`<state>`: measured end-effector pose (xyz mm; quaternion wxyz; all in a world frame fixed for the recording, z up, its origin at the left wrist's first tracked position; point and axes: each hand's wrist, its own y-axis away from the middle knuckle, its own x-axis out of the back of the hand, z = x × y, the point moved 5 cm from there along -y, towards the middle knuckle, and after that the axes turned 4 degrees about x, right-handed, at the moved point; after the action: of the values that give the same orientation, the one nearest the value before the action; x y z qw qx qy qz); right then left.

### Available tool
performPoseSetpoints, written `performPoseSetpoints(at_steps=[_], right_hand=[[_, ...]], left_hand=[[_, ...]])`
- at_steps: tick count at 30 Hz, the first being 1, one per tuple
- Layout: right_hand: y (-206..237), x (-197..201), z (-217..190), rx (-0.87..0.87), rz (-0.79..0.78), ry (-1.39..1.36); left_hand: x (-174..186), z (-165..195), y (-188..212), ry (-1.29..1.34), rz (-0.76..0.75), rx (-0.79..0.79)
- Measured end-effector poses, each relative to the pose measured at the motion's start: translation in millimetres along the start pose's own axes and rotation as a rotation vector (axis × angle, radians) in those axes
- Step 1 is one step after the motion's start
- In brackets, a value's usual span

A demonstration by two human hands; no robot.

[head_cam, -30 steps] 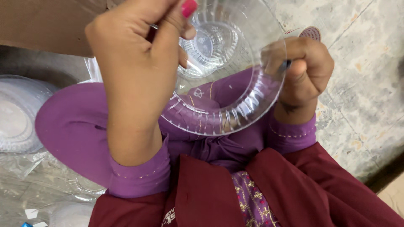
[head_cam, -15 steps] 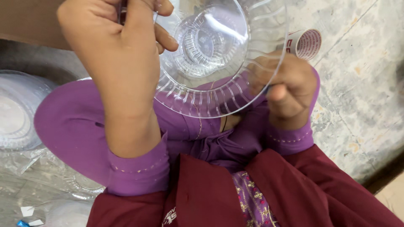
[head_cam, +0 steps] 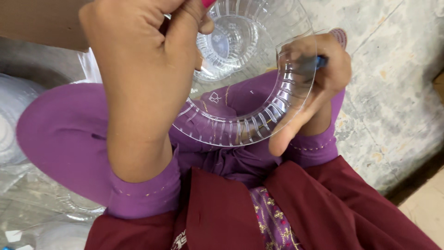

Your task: The person sits on the floor and marks clear plastic plates with a blue pen. They pick up plates from a stack, draw on the surface, and place them back down. Cardboard boxes and stacks of plates are visible nearby.

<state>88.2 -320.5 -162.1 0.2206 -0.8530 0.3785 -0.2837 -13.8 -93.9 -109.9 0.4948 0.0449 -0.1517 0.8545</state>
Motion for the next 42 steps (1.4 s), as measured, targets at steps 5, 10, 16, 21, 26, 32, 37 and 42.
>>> performPoseSetpoints(at_steps=[5,10,16,21,26,32,37,42], right_hand=[[8,-8,5,0.038,-0.023,-0.172],[0,-17,6,0.078,-0.114,-0.277],[6,-17,5,0.042,-0.053,-0.084],[14,-13,13,-0.014,-0.042,0.011],[23,-12,20,-0.1,-0.038,0.03],[15,-21,19,-0.061,-0.057,0.04],[22,-21,18,-0.279,-0.021,0.086],[30,-19,28,-0.23,-0.001,0.073]], left_hand=[[0,-7,3,0.051,-0.017,0.012],[2,-15,7,0.05,0.008,0.066],[3,-22,11,0.007,0.026,0.097],[6,-24,12,-0.082,0.049,0.056],[7,-29,15,-0.124,0.065,0.091],[10,-32,17,-0.297,0.113,0.065],[13,-37,16,-0.473,0.196,-0.014],[12,-49,22,-0.508,0.235,0.006]])
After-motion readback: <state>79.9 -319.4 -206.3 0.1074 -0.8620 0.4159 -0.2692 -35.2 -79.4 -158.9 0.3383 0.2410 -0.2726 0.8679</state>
